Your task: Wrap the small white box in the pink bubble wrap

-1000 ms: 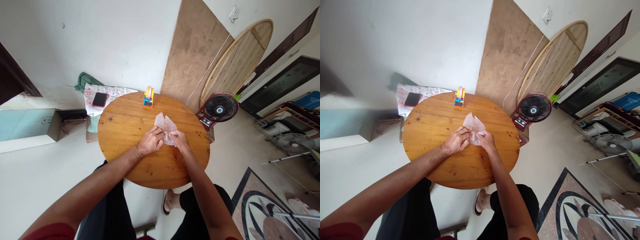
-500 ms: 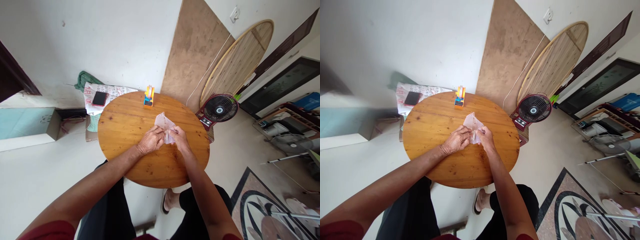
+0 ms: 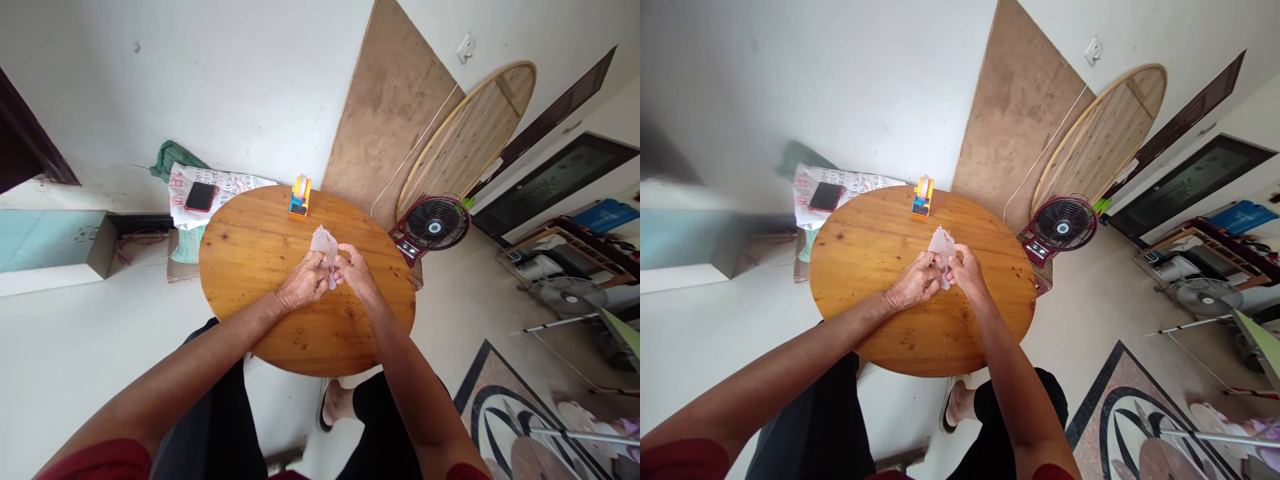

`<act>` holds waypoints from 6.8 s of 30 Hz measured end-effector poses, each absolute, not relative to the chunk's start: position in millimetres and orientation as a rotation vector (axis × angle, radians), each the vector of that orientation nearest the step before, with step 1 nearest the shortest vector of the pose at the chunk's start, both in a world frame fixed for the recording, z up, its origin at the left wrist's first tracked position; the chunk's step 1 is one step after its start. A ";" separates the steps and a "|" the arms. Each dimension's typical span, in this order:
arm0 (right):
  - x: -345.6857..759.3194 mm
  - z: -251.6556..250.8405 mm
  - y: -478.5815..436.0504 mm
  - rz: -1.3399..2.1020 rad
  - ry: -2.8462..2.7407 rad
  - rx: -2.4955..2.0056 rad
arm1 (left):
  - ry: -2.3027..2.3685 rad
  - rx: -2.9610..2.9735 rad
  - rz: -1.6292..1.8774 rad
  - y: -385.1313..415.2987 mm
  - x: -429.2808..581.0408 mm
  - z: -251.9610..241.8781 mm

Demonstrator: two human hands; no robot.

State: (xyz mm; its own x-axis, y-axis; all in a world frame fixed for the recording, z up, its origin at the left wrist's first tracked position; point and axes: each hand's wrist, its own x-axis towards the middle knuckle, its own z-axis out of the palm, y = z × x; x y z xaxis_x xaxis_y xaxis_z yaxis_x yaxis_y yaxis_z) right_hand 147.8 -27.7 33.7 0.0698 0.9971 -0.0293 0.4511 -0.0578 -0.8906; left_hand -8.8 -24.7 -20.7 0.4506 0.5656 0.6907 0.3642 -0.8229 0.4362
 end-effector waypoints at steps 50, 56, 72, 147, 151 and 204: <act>186.9 57.3 -25.9 1.174 -1.819 -1.372 | 1.379 2.110 0.346 4.5 2.6 48.4; 195.4 46.7 13.8 0.559 -2.163 -1.200 | 1.279 2.103 0.431 7.7 0.0 34.5; 199.5 21.6 37.8 0.024 -2.363 -1.236 | 1.003 2.020 0.621 4.8 0.5 26.8; 177.8 -7.0 63.3 0.470 -1.816 -1.743 | 1.222 2.539 0.369 -15.6 7.6 42.3; 182.4 -10.7 67.2 0.577 -1.750 -1.652 | 1.190 2.475 0.402 -14.5 5.1 40.2; 183.1 63.9 -0.8 0.876 -2.398 -0.968 | 0.985 1.316 1.062 -12.1 2.6 -2.1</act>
